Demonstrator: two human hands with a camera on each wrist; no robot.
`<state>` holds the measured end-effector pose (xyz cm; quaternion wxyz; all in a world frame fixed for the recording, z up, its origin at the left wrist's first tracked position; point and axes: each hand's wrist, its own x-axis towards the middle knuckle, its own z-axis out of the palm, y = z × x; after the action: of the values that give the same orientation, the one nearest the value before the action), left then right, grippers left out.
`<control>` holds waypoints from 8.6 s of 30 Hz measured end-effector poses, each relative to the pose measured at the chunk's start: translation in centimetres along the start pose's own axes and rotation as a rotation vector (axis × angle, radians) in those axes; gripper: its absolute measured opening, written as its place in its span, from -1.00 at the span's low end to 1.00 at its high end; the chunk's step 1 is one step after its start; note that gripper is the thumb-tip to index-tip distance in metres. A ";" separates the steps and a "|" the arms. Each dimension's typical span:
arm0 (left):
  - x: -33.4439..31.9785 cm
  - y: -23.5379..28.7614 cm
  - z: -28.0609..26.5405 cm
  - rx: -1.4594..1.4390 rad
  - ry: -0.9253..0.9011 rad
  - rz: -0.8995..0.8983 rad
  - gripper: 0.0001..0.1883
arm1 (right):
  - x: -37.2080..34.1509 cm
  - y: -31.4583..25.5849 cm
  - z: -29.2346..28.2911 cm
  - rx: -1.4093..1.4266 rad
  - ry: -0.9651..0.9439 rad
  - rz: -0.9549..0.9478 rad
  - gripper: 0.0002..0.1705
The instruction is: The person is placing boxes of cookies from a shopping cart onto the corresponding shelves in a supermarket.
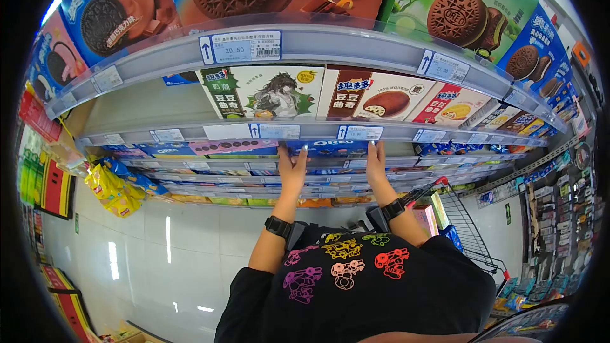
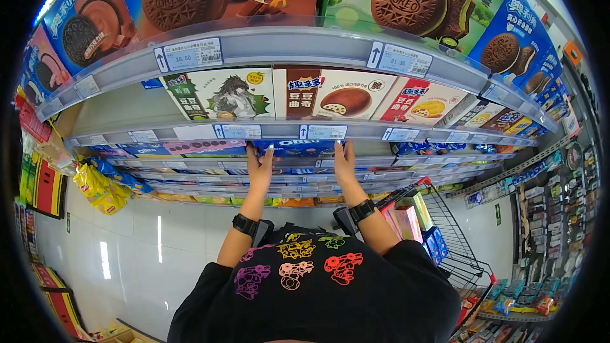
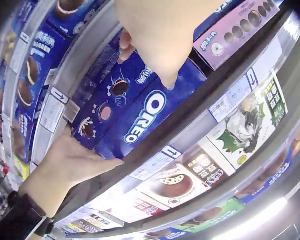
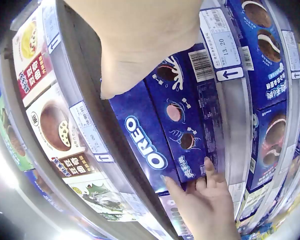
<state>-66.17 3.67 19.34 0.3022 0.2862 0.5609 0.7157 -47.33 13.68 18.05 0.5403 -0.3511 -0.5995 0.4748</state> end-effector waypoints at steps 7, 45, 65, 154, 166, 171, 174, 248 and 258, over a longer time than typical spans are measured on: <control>0.2 -1.4 -0.8 0.052 -0.063 -0.075 -0.28 | 0.3 2.2 1.4 0.026 0.014 0.076 -0.53; -1.1 0.9 -2.3 1.253 -0.976 0.147 -0.49 | -5.3 -4.7 1.3 -0.541 0.140 -0.024 -0.23; -27.1 -12.7 20.2 0.550 -1.933 -0.422 -0.64 | -36.0 -3.1 -27.6 -0.286 1.022 0.724 -0.63; -41.9 -5.5 20.6 0.324 -0.698 0.327 -0.33 | -34.5 -10.8 -41.9 -0.127 0.663 0.435 -0.44; -43.6 19.1 0.9 0.293 -0.396 0.671 -0.14 | -32.3 -27.6 -24.0 0.504 0.144 0.111 -0.46; -44.5 21.3 -2.1 0.257 -0.268 0.812 -0.07 | -30.8 -31.6 -21.5 0.705 -0.200 -0.034 -0.33; -44.9 21.1 -2.5 0.157 -0.215 0.821 -0.03 | -29.9 -31.4 -20.7 0.743 -0.361 -0.047 -0.26; -37.2 7.0 2.0 -0.486 -0.614 -0.475 -0.39 | -28.8 -30.0 -17.4 -0.091 -0.151 -1.332 -0.48; -38.8 8.9 -0.6 -0.515 -0.570 -0.493 -0.43 | -30.7 -29.6 -15.3 -0.058 -0.186 -1.275 -0.46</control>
<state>-42.30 -27.63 25.17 0.6671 0.2453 0.3105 0.6312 -24.34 -21.07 35.96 0.6525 0.1024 -0.7473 0.0725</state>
